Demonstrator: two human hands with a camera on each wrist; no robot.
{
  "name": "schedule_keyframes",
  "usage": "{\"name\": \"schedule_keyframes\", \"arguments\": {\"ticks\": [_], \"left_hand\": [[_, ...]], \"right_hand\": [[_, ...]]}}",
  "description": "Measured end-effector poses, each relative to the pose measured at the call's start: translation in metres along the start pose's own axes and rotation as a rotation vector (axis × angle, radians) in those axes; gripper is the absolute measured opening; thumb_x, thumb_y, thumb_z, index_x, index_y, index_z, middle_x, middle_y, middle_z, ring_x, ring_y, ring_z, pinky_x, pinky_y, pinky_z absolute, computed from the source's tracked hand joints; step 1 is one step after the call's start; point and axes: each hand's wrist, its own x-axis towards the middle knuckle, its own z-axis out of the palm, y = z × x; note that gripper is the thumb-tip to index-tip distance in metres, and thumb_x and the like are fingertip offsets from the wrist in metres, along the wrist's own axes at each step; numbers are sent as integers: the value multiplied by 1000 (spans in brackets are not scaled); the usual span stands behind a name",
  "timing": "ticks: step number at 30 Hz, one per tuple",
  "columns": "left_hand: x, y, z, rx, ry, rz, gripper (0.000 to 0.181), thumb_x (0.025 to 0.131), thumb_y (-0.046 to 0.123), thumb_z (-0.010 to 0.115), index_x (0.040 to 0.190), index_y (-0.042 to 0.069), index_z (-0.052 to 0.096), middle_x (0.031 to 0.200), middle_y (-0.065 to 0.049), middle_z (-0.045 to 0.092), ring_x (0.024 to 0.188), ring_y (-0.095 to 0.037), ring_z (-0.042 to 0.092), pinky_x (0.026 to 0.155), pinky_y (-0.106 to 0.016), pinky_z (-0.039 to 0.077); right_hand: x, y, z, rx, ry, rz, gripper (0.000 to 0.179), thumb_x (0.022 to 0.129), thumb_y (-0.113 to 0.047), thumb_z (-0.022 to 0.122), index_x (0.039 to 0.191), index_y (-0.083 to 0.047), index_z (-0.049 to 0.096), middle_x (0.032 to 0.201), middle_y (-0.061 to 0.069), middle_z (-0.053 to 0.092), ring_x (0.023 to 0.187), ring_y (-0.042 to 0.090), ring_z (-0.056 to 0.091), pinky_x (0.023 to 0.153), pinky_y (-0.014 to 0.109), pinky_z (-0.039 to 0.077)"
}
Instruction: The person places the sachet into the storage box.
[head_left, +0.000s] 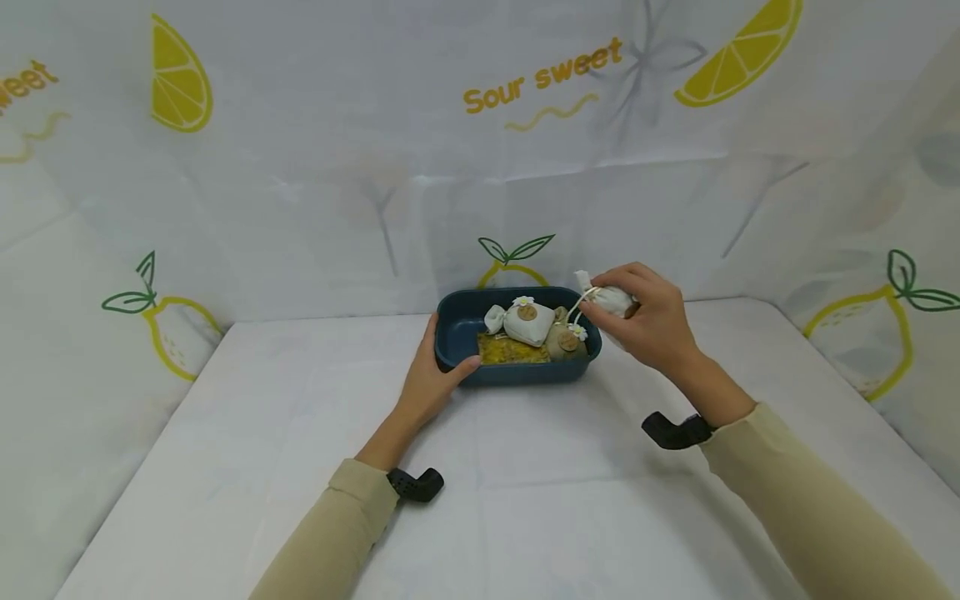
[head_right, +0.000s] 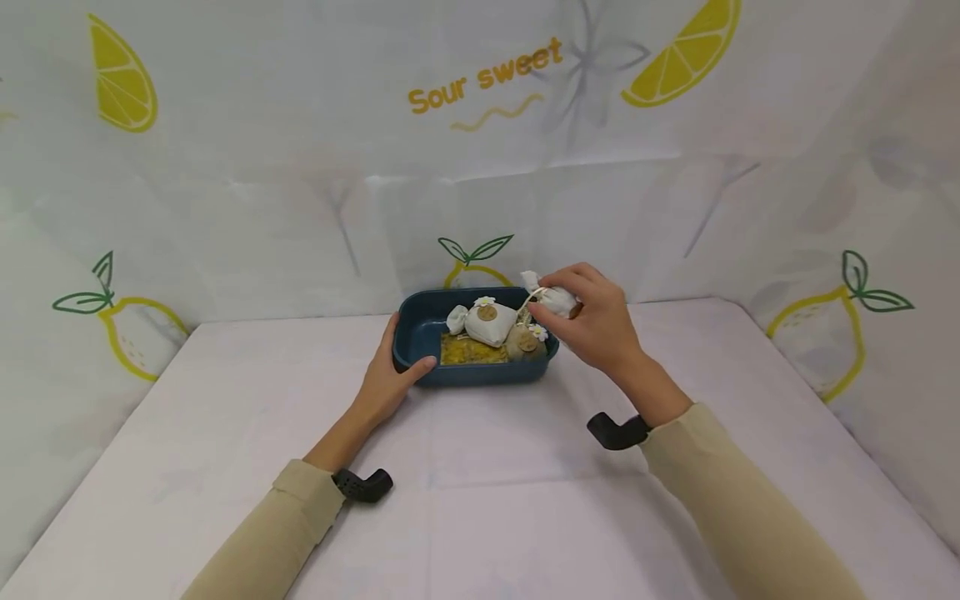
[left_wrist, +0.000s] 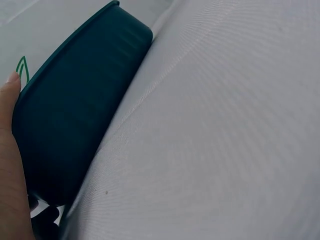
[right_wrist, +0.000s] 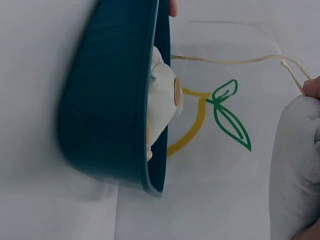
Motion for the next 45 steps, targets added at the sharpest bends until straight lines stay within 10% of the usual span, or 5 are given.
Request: {"name": "schedule_keyframes", "arguments": {"ticks": [20, 32, 38, 45], "left_hand": [[-2, 1, 4, -9, -2, 10, 116, 83, 67, 71, 165, 23, 3, 171, 2, 13, 157, -27, 21, 123, -59, 27], [-3, 6, 6, 4, -8, 3, 118, 81, 74, 68, 165, 23, 3, 171, -4, 16, 157, -31, 22, 121, -63, 28], [-3, 6, 4, 4, -15, 11, 118, 81, 77, 65, 165, 25, 2, 171, -4, 13, 157, -31, 20, 122, -62, 26], [-3, 2, 4, 4, -20, 7, 116, 81, 75, 66, 165, 28, 1, 172, -2, 12, 158, -28, 18, 124, -59, 25]], "right_hand": [[31, -23, 94, 83, -197, -84, 29, 85, -20, 83, 109, -6, 75, 104, 12, 67, 64, 16, 58, 58, 26, 53], [18, -21, 129, 1, -621, -3, 38, 92, -33, 75, 125, -14, 71, 123, 6, 63, 75, 9, 61, 87, 46, 54], [24, -22, 133, -14, -850, 7, 42, 98, -37, 66, 133, -14, 65, 139, 9, 58, 100, 19, 68, 96, 46, 54], [30, -26, 137, -89, -972, -63, 47, 108, -39, 45, 144, -12, 58, 151, 13, 53, 144, 34, 45, 124, 57, 24]]}}
